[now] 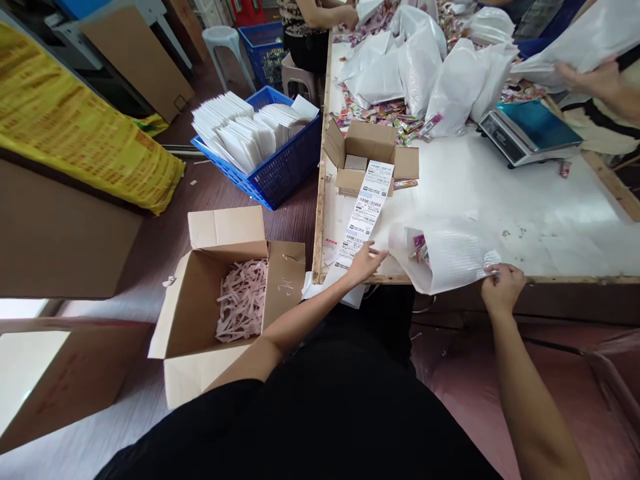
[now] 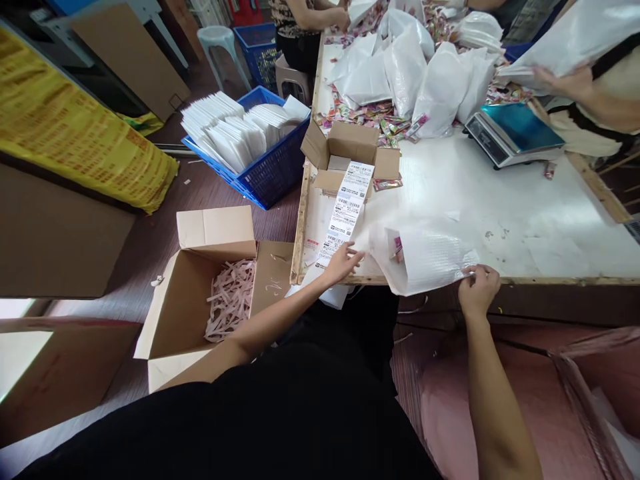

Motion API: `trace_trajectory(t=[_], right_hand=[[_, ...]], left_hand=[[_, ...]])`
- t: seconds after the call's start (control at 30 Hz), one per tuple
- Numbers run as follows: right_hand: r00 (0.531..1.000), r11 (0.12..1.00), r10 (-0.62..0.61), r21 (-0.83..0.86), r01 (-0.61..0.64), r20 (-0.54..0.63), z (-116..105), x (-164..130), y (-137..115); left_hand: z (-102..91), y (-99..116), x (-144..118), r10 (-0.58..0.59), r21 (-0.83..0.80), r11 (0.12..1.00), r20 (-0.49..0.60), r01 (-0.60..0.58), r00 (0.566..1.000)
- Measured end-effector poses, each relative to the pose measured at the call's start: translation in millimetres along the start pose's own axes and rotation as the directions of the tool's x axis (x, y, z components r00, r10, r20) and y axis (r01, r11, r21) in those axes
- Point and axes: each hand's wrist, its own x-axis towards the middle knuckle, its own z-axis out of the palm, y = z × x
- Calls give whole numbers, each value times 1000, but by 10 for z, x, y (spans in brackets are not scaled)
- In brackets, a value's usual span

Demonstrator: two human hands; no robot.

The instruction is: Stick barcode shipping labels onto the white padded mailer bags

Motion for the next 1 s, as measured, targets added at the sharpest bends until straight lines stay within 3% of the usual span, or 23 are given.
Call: trace_trajectory(t=[0.07,0.17,0.23,0.27,0.33,0.43,0.53,0.6,0.73,0.87,0.93,1.0], right_hand=[[993,999,45,-1,-46,-109,-96,-42,-167],[974,997,40,76,-23,-224,-239,-164,-704],[993,980,-34,190,54,-110,-281,-317,-1144],[995,962,-104,255,99,8,-272,-405,-1339],[946,936,-209,332,120,247,-194,-574,-1606],[883,967,-124,253,6,453,3,-763,-1628],[865,984,6,152,-95,501,180,-861,-1402],[861,985,3,147,-90,508,265,-861,-1285],[890,980,-69,198,-24,450,372,-707,-1283],[904,974,-94,225,-2,417,346,-606,-1454],[877,960,-114,281,-24,466,283,-661,-1570],[826,921,-145,379,-88,545,217,-758,-1697]], left_hand=[[190,144,235,-35,20,999,38,35,999],[393,331,463,-54,106,993,54,48,997],[457,401,446,-33,110,994,50,28,998],[465,411,376,-18,85,996,64,13,998],[430,375,134,11,24,1000,127,-14,992],[276,203,-347,6,32,999,192,-13,981],[118,-22,-714,-57,76,996,259,38,964],[70,-130,-821,-89,94,994,317,62,944],[99,-140,-789,-81,141,989,365,31,928],[143,6,-688,26,222,972,216,-75,976],[148,74,-648,99,269,955,122,-129,988],[147,125,-608,120,286,947,116,-149,986]])
